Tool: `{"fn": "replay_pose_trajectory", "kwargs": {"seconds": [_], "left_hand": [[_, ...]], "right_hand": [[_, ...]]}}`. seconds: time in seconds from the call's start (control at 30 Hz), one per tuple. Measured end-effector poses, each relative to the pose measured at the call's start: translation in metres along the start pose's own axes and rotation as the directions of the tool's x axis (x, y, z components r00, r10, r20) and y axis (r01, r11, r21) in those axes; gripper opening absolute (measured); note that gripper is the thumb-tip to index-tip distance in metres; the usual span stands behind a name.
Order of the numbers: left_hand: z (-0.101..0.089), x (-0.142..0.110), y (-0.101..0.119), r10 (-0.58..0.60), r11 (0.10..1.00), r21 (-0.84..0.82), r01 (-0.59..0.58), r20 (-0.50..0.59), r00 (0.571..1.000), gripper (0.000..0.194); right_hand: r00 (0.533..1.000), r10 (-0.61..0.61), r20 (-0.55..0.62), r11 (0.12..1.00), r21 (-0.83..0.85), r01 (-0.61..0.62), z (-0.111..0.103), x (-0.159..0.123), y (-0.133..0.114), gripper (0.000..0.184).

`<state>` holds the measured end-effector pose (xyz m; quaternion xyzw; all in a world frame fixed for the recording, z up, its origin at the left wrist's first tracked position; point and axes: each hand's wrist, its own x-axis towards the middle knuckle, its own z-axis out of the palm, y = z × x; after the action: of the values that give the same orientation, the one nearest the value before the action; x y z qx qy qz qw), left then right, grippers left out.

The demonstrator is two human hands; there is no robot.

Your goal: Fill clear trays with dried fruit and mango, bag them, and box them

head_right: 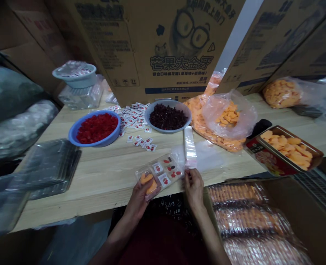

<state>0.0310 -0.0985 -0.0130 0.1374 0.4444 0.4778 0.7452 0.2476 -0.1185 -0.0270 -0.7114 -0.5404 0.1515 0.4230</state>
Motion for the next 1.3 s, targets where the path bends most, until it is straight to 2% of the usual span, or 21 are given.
{"fn": "replay_pose_trajectory", "kwargs": {"seconds": [0.17, 0.27, 0.5, 0.6, 0.73, 0.83, 0.93, 1.0, 1.1, 1.17, 1.3], "left_hand": [[0.001, 0.002, -0.004, -0.009, 1.0, -0.001, 0.009, -0.019, 1.0, 0.05], [0.003, 0.0, -0.005, 0.013, 1.0, 0.014, -0.012, -0.021, 1.0, 0.049], [0.005, -0.007, 0.003, 0.158, 0.985, 0.072, -0.157, -0.002, 0.987, 0.054], [-0.001, -0.006, 0.006, 0.16, 0.984, 0.087, -0.157, -0.03, 0.987, 0.056], [-0.011, -0.006, 0.009, 0.134, 0.987, 0.103, -0.127, -0.068, 0.989, 0.061], [-0.015, -0.009, 0.014, 0.114, 0.99, 0.095, -0.106, -0.087, 0.99, 0.063], [-0.018, -0.013, 0.017, 0.124, 0.99, 0.072, -0.118, -0.078, 0.989, 0.062], [-0.019, -0.016, 0.018, 0.133, 0.99, 0.063, -0.129, -0.061, 0.989, 0.061], [-0.024, -0.021, 0.02, 0.152, 0.986, 0.072, -0.149, -0.035, 0.988, 0.058], [-0.03, -0.025, 0.022, 0.176, 0.98, 0.1, -0.171, -0.044, 0.983, 0.056], [-0.048, -0.034, 0.026, 0.195, 0.968, 0.175, -0.18, -0.07, 0.978, 0.058]], "right_hand": [[0.996, 0.091, 0.025, 0.993, 0.076, -0.092, -0.005, -0.009, -0.014, 0.019], [0.993, 0.117, 0.019, 0.988, 0.098, -0.118, 0.001, -0.019, -0.026, 0.019], [0.98, 0.0, 0.199, 0.983, 0.18, -0.036, 0.032, -0.042, -0.051, 0.016], [0.982, -0.019, 0.189, 0.985, 0.169, -0.013, 0.032, -0.031, -0.053, 0.01], [0.995, -0.074, 0.073, 0.992, 0.105, 0.067, 0.021, 0.002, -0.053, 0.031], [0.996, -0.066, 0.052, 0.995, 0.084, 0.061, 0.015, 0.024, -0.053, 0.032], [0.999, -0.039, 0.023, 0.998, 0.053, 0.038, 0.015, 0.031, -0.052, 0.036], [0.999, 0.004, 0.033, 0.998, 0.064, -0.006, 0.018, 0.027, -0.051, 0.045], [0.986, 0.083, 0.146, 0.982, 0.156, -0.106, 0.03, 0.012, -0.052, 0.054], [0.972, 0.085, 0.221, 0.969, 0.208, -0.132, 0.039, 0.001, -0.054, 0.052], [0.975, -0.018, 0.224, 0.991, 0.134, -0.013, 0.055, -0.014, -0.059, 0.039]]}}
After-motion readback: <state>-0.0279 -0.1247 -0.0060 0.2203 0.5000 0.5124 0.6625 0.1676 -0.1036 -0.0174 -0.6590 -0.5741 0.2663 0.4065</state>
